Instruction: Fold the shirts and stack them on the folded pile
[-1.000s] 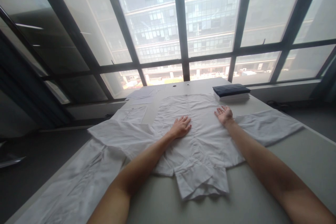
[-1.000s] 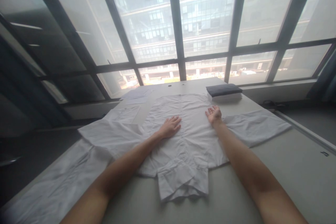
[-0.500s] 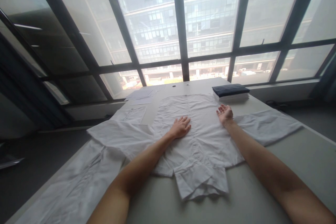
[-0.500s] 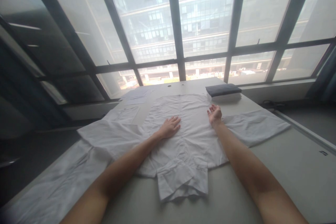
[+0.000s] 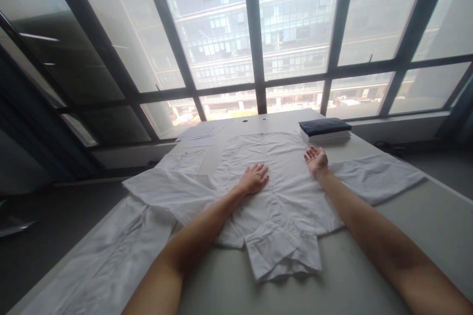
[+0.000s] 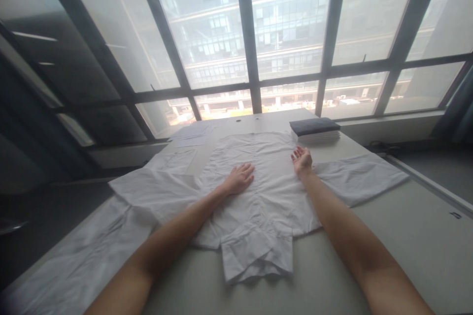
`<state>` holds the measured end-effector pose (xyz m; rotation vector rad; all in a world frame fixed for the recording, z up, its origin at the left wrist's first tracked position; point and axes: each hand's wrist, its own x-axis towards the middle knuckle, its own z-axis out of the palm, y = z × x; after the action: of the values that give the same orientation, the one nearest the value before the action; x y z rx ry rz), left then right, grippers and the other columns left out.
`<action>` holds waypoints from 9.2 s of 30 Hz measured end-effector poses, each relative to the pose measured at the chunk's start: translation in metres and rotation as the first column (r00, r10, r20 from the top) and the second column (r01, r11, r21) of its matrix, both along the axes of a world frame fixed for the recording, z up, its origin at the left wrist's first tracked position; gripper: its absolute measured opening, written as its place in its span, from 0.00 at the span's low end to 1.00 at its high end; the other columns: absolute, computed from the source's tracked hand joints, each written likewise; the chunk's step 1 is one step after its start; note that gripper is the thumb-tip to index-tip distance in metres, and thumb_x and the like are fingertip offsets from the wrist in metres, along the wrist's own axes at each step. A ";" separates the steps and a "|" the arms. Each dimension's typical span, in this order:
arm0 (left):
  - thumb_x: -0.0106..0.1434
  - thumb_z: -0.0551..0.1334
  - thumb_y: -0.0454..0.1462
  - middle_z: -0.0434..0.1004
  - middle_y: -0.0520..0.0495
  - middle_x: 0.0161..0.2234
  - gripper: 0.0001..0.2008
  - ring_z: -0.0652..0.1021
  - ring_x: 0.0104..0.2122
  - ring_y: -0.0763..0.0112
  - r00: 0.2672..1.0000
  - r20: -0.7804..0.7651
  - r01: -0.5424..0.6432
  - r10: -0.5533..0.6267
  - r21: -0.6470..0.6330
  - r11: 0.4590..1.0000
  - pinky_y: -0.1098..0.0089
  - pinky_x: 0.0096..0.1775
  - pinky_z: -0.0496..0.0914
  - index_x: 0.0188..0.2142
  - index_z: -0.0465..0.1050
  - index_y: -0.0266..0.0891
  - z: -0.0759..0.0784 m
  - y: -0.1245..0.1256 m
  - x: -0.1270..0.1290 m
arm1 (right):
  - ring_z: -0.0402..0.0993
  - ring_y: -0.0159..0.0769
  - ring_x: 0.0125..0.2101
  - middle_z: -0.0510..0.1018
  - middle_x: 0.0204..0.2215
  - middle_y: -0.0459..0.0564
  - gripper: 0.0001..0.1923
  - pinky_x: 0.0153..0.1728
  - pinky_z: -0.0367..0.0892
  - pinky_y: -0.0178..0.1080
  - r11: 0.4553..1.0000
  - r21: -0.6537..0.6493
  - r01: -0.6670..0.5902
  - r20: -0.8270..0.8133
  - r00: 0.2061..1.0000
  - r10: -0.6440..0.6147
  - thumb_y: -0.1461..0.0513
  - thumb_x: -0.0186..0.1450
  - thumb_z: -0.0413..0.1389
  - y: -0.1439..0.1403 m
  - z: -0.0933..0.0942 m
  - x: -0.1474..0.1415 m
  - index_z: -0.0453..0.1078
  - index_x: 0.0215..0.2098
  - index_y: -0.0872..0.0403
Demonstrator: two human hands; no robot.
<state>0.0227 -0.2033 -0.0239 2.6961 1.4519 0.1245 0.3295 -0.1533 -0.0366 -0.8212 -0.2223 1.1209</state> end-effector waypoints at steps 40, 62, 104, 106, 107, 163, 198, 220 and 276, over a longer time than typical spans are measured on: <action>0.76 0.45 0.49 0.49 0.43 0.73 0.29 0.51 0.72 0.52 1.000 0.012 -0.004 0.004 0.002 1.000 0.43 0.67 0.49 0.71 0.54 0.43 -0.001 0.000 0.000 | 0.74 0.31 0.41 0.73 0.43 0.48 0.14 0.40 0.74 0.34 1.000 0.007 0.010 -0.044 0.999 -0.010 0.53 0.73 0.44 0.000 0.000 0.000 0.69 0.42 0.49; 0.76 0.44 0.49 0.49 0.43 0.73 0.29 0.51 0.72 0.53 1.000 0.008 -0.001 0.001 0.005 1.000 0.43 0.67 0.49 0.71 0.54 0.44 0.000 0.000 0.000 | 0.75 0.31 0.41 0.74 0.43 0.48 0.15 0.44 0.75 0.37 1.000 0.006 -0.004 -0.028 1.000 0.004 0.52 0.74 0.43 0.000 0.000 0.000 0.69 0.41 0.48; 0.76 0.44 0.48 0.49 0.43 0.73 0.28 0.51 0.72 0.54 1.000 0.004 -0.005 0.005 0.008 1.000 0.44 0.67 0.49 0.71 0.54 0.45 0.000 -0.001 0.000 | 0.75 0.32 0.42 0.75 0.42 0.48 0.16 0.45 0.75 0.39 1.000 0.011 -0.010 -0.030 0.999 0.010 0.51 0.74 0.42 0.000 -0.001 0.001 0.69 0.41 0.47; 0.76 0.44 0.49 0.49 0.43 0.73 0.28 0.51 0.72 0.54 1.000 0.007 -0.004 0.004 0.010 1.000 0.44 0.67 0.49 0.71 0.54 0.45 0.000 0.000 0.000 | 0.75 0.33 0.42 0.75 0.42 0.48 0.16 0.45 0.76 0.40 1.000 0.012 -0.008 -0.030 1.000 0.008 0.51 0.74 0.42 0.000 -0.001 0.001 0.69 0.41 0.47; 0.76 0.44 0.49 0.50 0.43 0.73 0.28 0.51 0.72 0.54 1.000 0.008 -0.004 0.004 0.010 1.000 0.44 0.67 0.49 0.71 0.54 0.45 -0.001 0.000 0.000 | 0.75 0.33 0.42 0.75 0.42 0.48 0.16 0.45 0.76 0.41 1.000 0.012 -0.007 -0.030 1.000 0.007 0.51 0.74 0.42 0.000 -0.001 0.001 0.69 0.41 0.47; 0.75 0.44 0.49 0.49 0.43 0.73 0.29 0.51 0.71 0.51 1.000 0.013 -0.001 0.001 0.006 1.000 0.42 0.67 0.49 0.71 0.54 0.42 -0.001 0.001 0.000 | 0.68 0.33 0.56 0.69 0.56 0.49 0.15 0.53 0.71 0.46 0.987 -0.002 0.161 0.123 0.980 -0.159 0.52 0.67 0.46 0.005 -0.005 0.017 0.67 0.49 0.43; 0.76 0.45 0.49 0.50 0.42 0.73 0.29 0.51 0.72 0.52 1.000 0.004 -0.012 0.012 0.006 1.000 0.45 0.67 0.48 0.71 0.54 0.43 0.000 -0.001 0.000 | 0.73 0.33 0.45 0.72 0.45 0.48 0.13 0.47 0.74 0.42 0.998 -0.039 -0.049 -0.026 0.999 0.048 0.54 0.72 0.44 -0.007 0.008 0.016 0.69 0.41 0.46; 0.76 0.45 0.48 0.50 0.42 0.73 0.28 0.51 0.72 0.53 1.000 0.000 -0.006 0.006 0.008 1.000 0.44 0.67 0.49 0.71 0.54 0.43 0.002 -0.002 0.001 | 0.73 0.34 0.44 0.72 0.45 0.49 0.13 0.46 0.74 0.42 0.998 -0.012 -0.066 0.012 0.998 0.066 0.54 0.71 0.44 -0.004 0.004 0.015 0.69 0.41 0.47; 0.76 0.45 0.48 0.49 0.43 0.73 0.28 0.50 0.72 0.53 1.000 0.007 -0.007 0.006 0.005 1.000 0.43 0.67 0.49 0.71 0.54 0.44 0.000 -0.001 0.001 | 0.72 0.35 0.52 0.72 0.53 0.50 0.17 0.55 0.69 0.47 0.999 0.004 -0.053 -0.056 0.997 0.054 0.50 0.72 0.42 -0.008 0.006 0.017 0.70 0.42 0.46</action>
<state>0.0233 -0.2040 -0.0240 2.6925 1.4606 0.1380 0.3462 -0.1614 -0.0305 -0.7842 -0.1995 1.1923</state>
